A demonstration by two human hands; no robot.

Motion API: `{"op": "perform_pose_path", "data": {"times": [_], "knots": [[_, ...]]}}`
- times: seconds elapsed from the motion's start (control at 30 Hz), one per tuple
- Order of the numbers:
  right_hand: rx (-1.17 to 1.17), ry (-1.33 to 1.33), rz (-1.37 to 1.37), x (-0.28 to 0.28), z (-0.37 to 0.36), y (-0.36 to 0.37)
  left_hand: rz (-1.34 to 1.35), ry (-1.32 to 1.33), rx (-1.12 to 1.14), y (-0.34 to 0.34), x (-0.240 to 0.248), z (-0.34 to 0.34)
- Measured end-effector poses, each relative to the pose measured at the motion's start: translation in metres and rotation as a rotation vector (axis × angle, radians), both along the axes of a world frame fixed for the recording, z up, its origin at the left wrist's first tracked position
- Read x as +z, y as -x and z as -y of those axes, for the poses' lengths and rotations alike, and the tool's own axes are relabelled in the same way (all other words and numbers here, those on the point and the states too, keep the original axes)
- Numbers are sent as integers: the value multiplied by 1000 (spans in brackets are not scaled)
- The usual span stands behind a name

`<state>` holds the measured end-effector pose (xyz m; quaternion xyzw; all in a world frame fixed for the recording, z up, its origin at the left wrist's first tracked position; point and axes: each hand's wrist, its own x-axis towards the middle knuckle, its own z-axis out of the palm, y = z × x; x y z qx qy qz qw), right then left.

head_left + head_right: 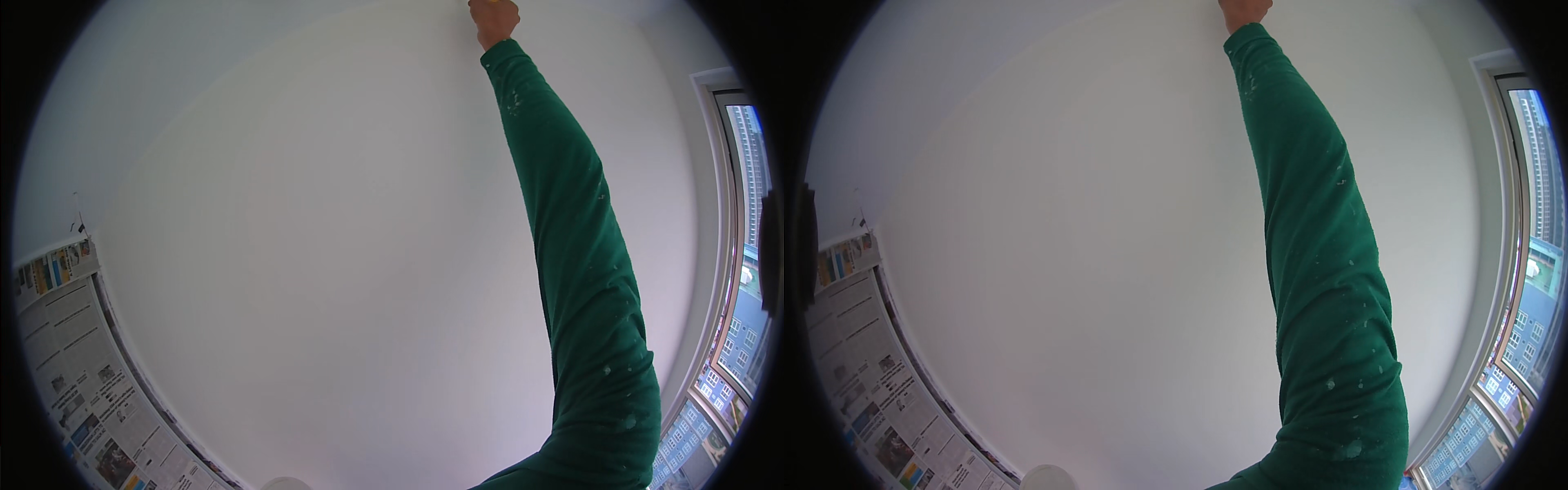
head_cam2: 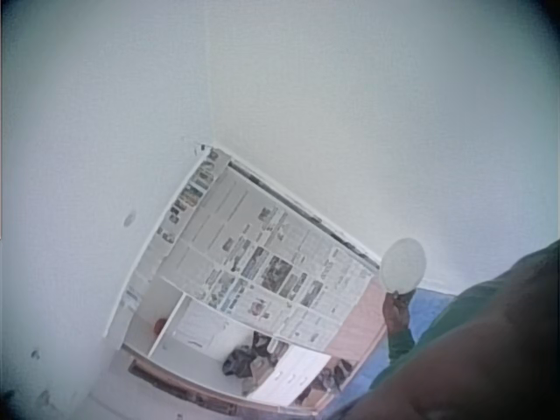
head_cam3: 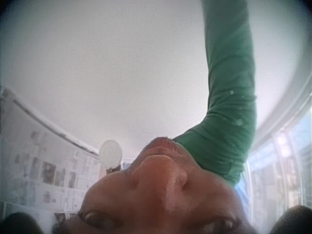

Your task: The person uses a small brush to apply white paint to the upper sections of a wall and the ceiling. They repeatedly dip the brush into a small white container held in the other hand to reload paint. The work focuses on the edges and corners near a large window.

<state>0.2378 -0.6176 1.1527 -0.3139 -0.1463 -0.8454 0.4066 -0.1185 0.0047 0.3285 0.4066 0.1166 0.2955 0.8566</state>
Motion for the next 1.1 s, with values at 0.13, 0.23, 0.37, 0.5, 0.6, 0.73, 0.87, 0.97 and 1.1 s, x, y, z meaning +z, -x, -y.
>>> {"op": "perform_pose_path", "data": {"times": [0.13,0.23,0.37,0.5,0.6,0.73,0.87,0.97,1.1], "knots": [[96,49,42,-6,-13,9,1,0,-4,-3,6,4],[58,45,-36,-6,-19,16,-14,4,-5,-7,7,3],[289,133,-124,-29,-39,32,-2,-76,7,0,10,12],[474,109,-76,-33,-41,41,11,-70,-13,1,6,11],[297,57,-32,-27,-22,30,13,-92,-37,-7,7,7],[-68,-123,38,0,7,8,34,-62,-2,-7,18,20],[-177,-94,-38,6,10,4,72,-59,-36,-6,12,15],[-111,32,-104,-2,-5,5,6,-38,-4,-3,7,10],[131,77,-26,-19,-41,18,-20,-4,20,-3,15,16]]}}
